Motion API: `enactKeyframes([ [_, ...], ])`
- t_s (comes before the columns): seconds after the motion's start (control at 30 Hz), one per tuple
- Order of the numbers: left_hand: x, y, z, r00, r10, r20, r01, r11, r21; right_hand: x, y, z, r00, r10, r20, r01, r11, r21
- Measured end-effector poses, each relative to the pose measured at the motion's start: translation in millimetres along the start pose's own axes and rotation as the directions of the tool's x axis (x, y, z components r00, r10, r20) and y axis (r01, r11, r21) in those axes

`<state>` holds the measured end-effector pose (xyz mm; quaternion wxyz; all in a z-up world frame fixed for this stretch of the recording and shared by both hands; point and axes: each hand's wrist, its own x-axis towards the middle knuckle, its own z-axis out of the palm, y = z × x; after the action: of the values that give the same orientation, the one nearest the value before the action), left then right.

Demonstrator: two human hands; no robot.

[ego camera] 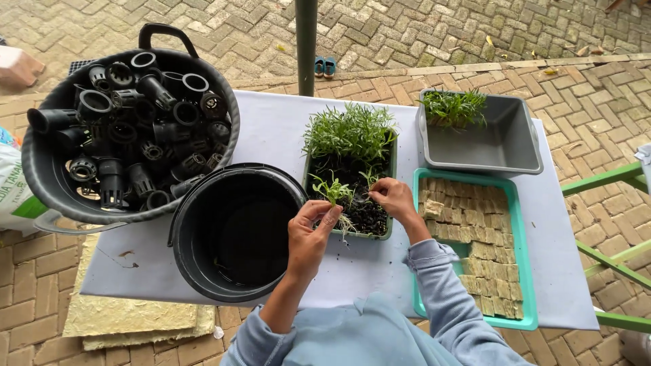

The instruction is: Prepare and plant small green seedlings into hydroponic rockwool cubes.

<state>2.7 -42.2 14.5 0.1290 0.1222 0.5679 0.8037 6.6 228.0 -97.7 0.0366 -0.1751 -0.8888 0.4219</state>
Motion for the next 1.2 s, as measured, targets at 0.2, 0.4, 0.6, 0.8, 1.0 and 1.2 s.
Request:
enactKeyframes([
  [0.2,5,5,-6,1.0,0.026,0.017,-0.027,0.999,0.045,-11,-27,-12,0.998,-0.055,-0.04,0.062,0.977,0.205],
  [0.4,9,6,-8,0.998,-0.013,0.064,0.008,0.997,0.071,-42,-85,-39,0.954,-0.281,0.109,0.153,0.763,0.628],
  [0.6,6,19,-16,0.994,-0.049,0.102,0.038,0.993,0.111,-64,-141,-43,0.942,-0.291,0.164,0.113,0.738,0.665],
  [0.8,1,18,-34,0.993,0.027,0.118,-0.041,0.992,0.119,-72,-168,-29,0.918,-0.35,0.189,0.134,0.72,0.681],
  [1.0,-3,45,-58,0.975,0.157,0.156,-0.185,0.964,0.19,-73,-190,-9,0.89,-0.412,0.195,0.179,0.71,0.681],
  [1.2,-4,70,-96,0.951,0.253,0.178,-0.302,0.882,0.363,-71,-225,21,0.899,-0.353,0.26,0.074,0.707,0.704],
])
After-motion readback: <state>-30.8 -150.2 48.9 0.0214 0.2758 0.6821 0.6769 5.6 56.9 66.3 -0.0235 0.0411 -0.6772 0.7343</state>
